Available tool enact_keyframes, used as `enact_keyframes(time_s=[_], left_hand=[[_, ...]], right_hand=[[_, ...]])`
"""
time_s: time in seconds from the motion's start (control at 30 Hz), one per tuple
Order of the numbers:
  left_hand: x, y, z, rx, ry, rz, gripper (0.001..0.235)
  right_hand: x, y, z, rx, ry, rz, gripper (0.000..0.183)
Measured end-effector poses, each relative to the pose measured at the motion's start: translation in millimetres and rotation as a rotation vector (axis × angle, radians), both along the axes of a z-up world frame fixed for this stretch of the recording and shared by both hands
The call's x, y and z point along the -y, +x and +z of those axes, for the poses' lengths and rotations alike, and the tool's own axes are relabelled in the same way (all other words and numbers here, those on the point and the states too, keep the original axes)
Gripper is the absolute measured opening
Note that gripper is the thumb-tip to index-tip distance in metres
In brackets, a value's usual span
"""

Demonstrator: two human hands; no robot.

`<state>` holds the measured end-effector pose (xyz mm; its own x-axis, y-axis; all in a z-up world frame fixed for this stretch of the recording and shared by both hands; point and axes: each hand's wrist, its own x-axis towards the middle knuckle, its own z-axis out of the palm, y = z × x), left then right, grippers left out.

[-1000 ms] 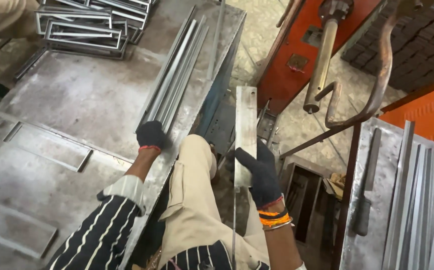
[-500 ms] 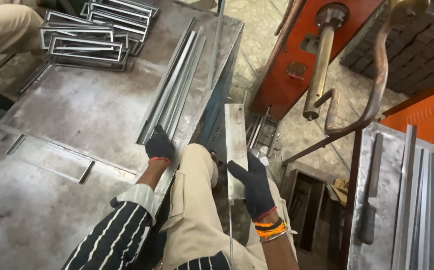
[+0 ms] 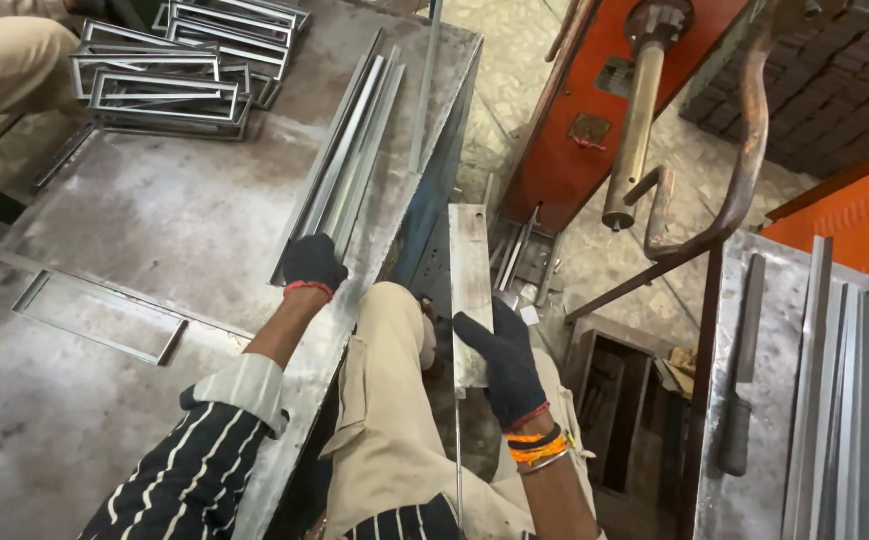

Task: The person picks up rectangular metal frame pieces and metal strips from the workbench, aligns and assembles them into rectangular frames, and operates a foot-press machine to press the frame joints, with occasional sparks visible. Finished frames are stacked on the bench.

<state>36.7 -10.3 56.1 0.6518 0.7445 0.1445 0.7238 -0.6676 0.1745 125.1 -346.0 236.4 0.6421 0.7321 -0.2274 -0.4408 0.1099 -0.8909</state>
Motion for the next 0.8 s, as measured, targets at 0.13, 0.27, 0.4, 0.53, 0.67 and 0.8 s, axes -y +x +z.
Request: enact_keyframes(time_s=[0.13, 0.27, 0.4, 0.53, 0.67, 0.8], left_hand=[[-9, 3, -22, 0.047, 0.097, 0.012, 0.007], [-6, 0, -37, 0.181, 0.178, -0.013, 0.006], [9, -3, -40, 0.344, 0.220, -0.065, 0.013], [22, 1, -24, 0.228, 0.088, -0.009, 0.017], [30, 15, -29, 0.149, 0.052, -0.025, 0.025], [34, 31, -44, 0.132, 0.047, -0.034, 0.031]], right_hand=[[0, -3, 15, -0.022, 0.016, 0.047, 0.030], [0, -3, 13, -0.015, 0.029, 0.068, 0.032], [2, -3, 12, -0.020, 0.019, 0.067, 0.033], [2, -3, 16, 0.001, 0.019, 0.066, 0.033], [3, 0, 10, -0.016, -0.005, 0.043, 0.030], [2, 4, 2, -0.017, -0.009, -0.001, 0.027]])
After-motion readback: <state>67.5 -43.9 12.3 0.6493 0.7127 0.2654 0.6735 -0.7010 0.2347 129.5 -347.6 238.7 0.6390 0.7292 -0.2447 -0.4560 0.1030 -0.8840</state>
